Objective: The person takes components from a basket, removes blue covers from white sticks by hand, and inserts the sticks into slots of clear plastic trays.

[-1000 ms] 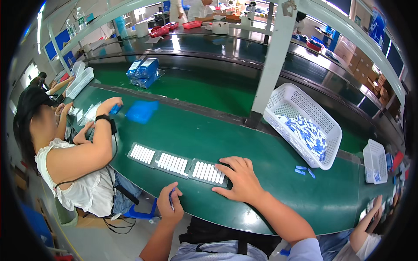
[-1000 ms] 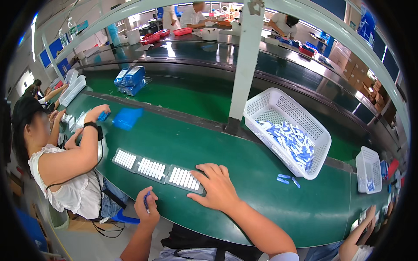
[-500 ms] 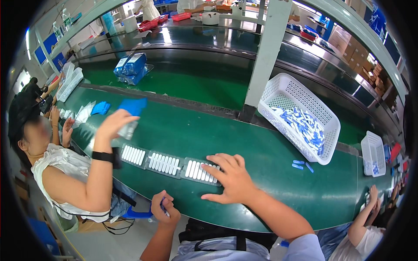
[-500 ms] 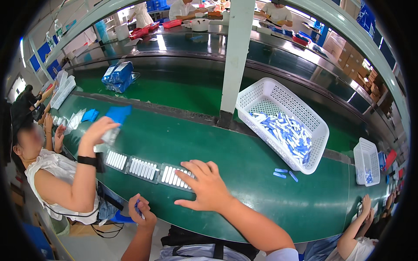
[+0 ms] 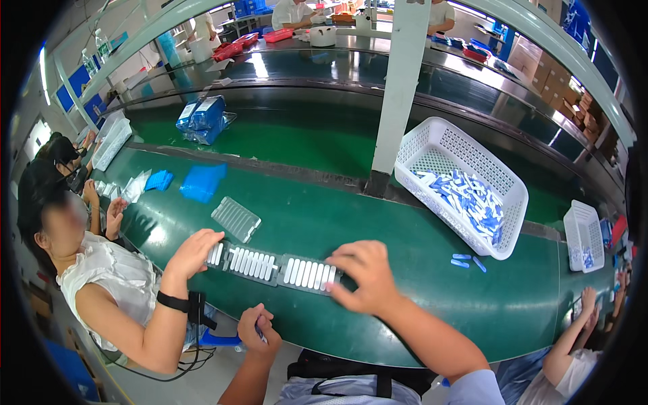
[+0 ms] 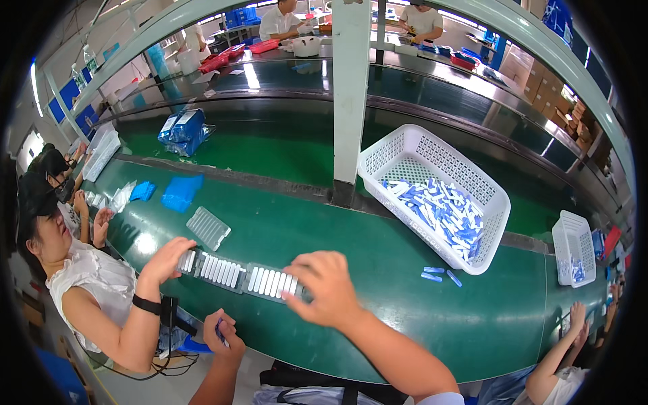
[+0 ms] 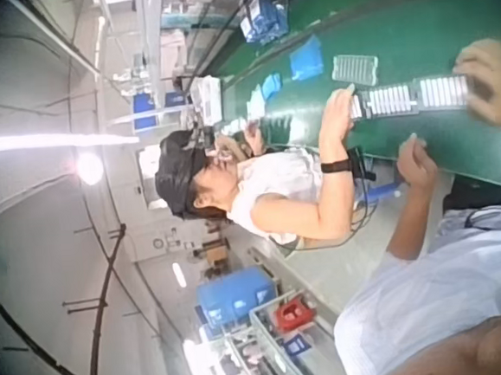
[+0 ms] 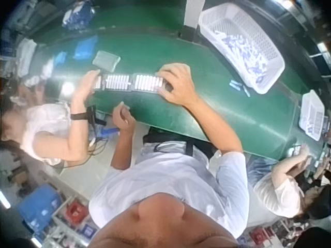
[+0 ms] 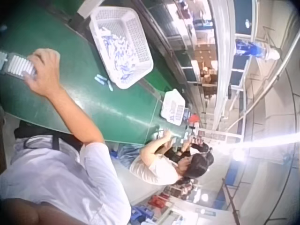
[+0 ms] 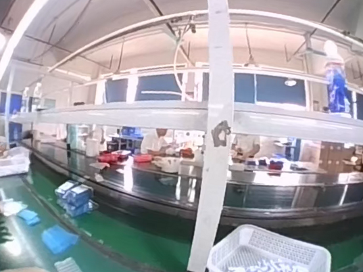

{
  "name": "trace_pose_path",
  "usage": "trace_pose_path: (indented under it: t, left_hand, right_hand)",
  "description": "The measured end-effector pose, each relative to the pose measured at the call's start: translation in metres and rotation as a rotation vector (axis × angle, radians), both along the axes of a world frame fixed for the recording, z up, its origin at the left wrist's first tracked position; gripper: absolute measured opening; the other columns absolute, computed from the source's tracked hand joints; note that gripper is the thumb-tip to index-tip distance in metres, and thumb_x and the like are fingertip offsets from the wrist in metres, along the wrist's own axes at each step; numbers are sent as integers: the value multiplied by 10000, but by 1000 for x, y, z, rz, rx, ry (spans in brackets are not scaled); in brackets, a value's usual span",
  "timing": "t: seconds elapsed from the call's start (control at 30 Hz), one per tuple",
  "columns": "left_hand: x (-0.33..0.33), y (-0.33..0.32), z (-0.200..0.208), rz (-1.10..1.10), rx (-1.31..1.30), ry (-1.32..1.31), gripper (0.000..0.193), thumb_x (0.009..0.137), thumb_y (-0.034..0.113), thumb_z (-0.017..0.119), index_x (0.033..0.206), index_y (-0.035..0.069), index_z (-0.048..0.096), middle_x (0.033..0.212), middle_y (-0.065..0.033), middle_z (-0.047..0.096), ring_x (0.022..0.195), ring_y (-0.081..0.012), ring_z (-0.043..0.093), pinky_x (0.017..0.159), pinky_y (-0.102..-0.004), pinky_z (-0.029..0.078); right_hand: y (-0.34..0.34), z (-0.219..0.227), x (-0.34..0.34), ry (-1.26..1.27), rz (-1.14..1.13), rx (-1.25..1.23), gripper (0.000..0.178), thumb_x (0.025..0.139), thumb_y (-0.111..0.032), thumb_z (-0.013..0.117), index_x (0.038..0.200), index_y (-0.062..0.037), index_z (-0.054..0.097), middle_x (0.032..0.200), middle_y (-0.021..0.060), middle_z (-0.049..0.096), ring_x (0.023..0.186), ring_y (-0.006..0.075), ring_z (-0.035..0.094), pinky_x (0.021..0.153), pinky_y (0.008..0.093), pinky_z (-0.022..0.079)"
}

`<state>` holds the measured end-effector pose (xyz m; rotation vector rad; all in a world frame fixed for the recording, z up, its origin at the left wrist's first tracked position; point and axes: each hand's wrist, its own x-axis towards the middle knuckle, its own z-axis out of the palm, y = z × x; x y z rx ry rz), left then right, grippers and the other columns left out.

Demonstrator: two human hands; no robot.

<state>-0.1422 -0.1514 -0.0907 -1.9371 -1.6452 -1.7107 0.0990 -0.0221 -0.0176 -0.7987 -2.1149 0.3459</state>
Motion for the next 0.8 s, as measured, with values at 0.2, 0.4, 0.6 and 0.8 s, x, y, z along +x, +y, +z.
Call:
trace_pose_path:
  t: [0.2, 0.4, 0.6, 0.8]
  left_hand:
    - [0, -2, 2, -48, 5, 33, 224, 1037, 93, 435, 1216, -31, 488, 704, -74, 509, 533, -151, 429, 500, -294, 361]
    - [-8, -4, 4, -101, -13, 52, 194, 1018, 94, 448, 1185, 0, 478, 681, -68, 507, 520, -191, 474, 504, -334, 382]
    - [-11, -1, 15, -229, -74, 22, 211, 977, 37, 477, 1181, -9, 508, 691, -78, 566, 493, -190, 510, 487, -304, 421]
    - [-10, 5, 34, -291, -342, -87, 174, 951, -23, 505, 1113, -17, 569, 718, -100, 607, 535, -195, 578, 488, -301, 455]
  right_hand:
    - [-8, 0, -25, -414, 73, -44, 649, 829, -635, 668, 1342, -238, 634, 1522, 156, 434, 1360, 351, 422, 1029, 503, 322]
    - [-2, 11, -28, -445, 68, -166, 671, 828, -617, 682, 1359, -212, 608, 1514, 169, 438, 1359, 361, 422, 1025, 492, 331]
    - [7, 1, -8, -95, 38, -325, 702, 760, -432, 810, 1329, -91, 583, 1390, 156, 538, 1266, 349, 516, 1017, 453, 356]
    - [10, 0, -6, 46, -13, -331, 519, 767, -259, 810, 1206, -55, 622, 1222, 126, 627, 1133, 307, 585, 989, 408, 368]
